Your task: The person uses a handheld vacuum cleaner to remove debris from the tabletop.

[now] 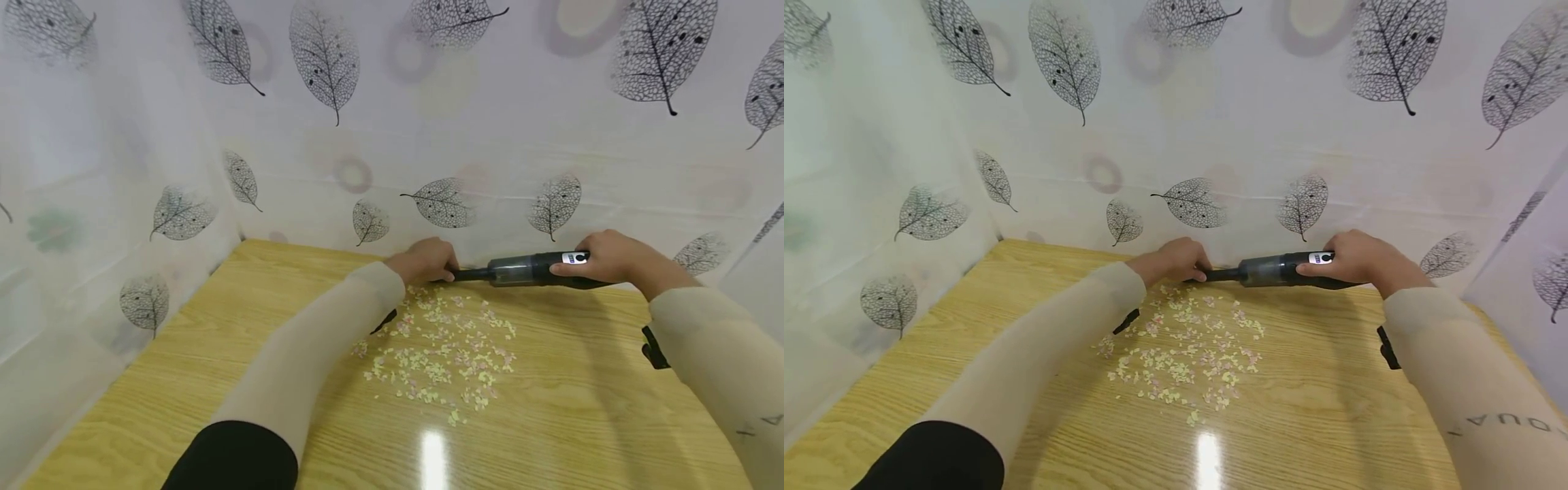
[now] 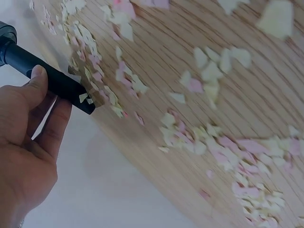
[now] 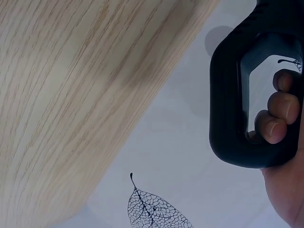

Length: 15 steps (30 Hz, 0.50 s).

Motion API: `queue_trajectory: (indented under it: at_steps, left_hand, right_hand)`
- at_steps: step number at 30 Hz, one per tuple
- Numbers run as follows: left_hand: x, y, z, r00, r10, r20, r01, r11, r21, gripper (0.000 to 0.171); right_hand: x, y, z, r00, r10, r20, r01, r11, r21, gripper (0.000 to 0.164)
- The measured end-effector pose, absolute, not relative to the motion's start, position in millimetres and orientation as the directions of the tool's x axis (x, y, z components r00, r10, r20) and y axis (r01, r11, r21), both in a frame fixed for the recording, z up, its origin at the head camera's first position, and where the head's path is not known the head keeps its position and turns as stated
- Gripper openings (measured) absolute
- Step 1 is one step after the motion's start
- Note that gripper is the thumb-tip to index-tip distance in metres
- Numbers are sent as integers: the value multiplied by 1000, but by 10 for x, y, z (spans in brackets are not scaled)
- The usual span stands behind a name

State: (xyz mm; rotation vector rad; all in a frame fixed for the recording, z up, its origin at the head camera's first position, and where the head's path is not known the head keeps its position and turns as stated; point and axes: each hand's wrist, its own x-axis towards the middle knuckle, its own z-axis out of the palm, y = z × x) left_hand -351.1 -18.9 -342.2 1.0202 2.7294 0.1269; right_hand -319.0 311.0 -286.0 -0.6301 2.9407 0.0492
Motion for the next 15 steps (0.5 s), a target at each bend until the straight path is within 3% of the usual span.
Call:
queue_trajectory:
  at_steps: [15]
  left_hand:
    - [-3479, 29, -3419, -704, 684, -190, 682, 726, 87, 33]
  right_hand:
    - [-3128, 3346, -2859, -905, -400, -148, -399, 916, -40, 55]
